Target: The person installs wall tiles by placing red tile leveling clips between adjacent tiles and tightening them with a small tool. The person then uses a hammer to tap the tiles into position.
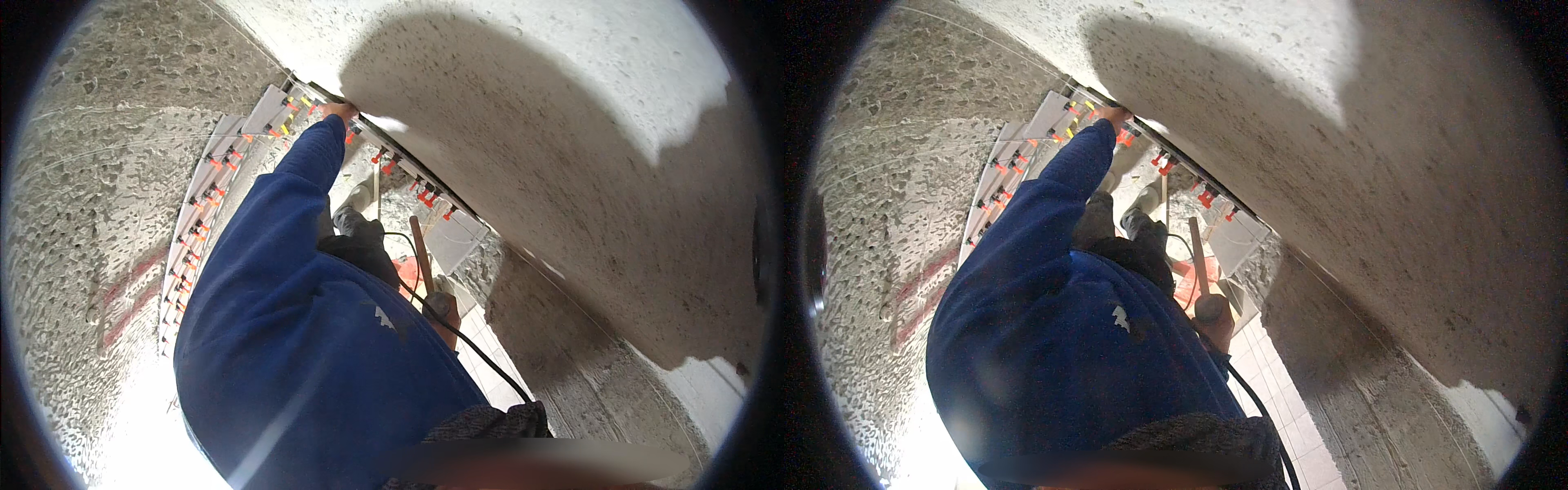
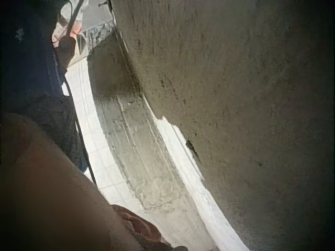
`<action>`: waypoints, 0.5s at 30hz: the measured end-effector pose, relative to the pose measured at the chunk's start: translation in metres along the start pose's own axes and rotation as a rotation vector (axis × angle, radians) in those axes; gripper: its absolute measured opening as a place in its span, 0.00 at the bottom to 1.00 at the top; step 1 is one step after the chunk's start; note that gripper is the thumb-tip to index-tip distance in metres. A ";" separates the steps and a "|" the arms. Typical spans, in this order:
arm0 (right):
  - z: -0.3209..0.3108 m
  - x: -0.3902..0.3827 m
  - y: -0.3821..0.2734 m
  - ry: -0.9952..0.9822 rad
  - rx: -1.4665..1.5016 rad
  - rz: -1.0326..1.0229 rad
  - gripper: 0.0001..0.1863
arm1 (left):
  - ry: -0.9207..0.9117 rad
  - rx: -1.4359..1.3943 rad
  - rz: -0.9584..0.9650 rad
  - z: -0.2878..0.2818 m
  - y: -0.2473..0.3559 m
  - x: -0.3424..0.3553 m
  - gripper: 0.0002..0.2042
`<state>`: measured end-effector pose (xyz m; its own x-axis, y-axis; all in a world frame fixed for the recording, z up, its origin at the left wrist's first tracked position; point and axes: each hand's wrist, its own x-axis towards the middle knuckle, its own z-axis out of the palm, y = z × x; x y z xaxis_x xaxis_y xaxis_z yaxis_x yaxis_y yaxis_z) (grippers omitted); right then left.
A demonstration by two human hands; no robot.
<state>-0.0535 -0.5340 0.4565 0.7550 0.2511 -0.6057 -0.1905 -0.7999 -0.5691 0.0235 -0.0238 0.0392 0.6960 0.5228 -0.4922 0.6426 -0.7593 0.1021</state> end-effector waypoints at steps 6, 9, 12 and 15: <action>0.002 0.002 0.013 0.020 -0.006 0.002 0.32 | -0.314 -0.503 -0.513 0.021 0.013 0.027 0.28; 0.004 0.002 0.019 0.030 0.000 0.008 0.33 | -0.266 -0.846 -0.646 0.014 0.009 0.021 0.55; 0.007 0.002 0.022 0.037 0.037 -0.005 0.34 | -0.193 -0.998 -0.882 -0.023 0.026 -0.001 0.51; 0.011 0.002 0.018 0.041 0.072 -0.019 0.34 | -0.097 -1.081 -1.058 -0.074 0.049 -0.034 0.47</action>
<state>-0.0623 -0.5423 0.4388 0.7836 0.2426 -0.5720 -0.2193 -0.7533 -0.6200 0.0551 -0.0505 0.1255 -0.2183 0.5696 -0.7924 0.7677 0.6015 0.2209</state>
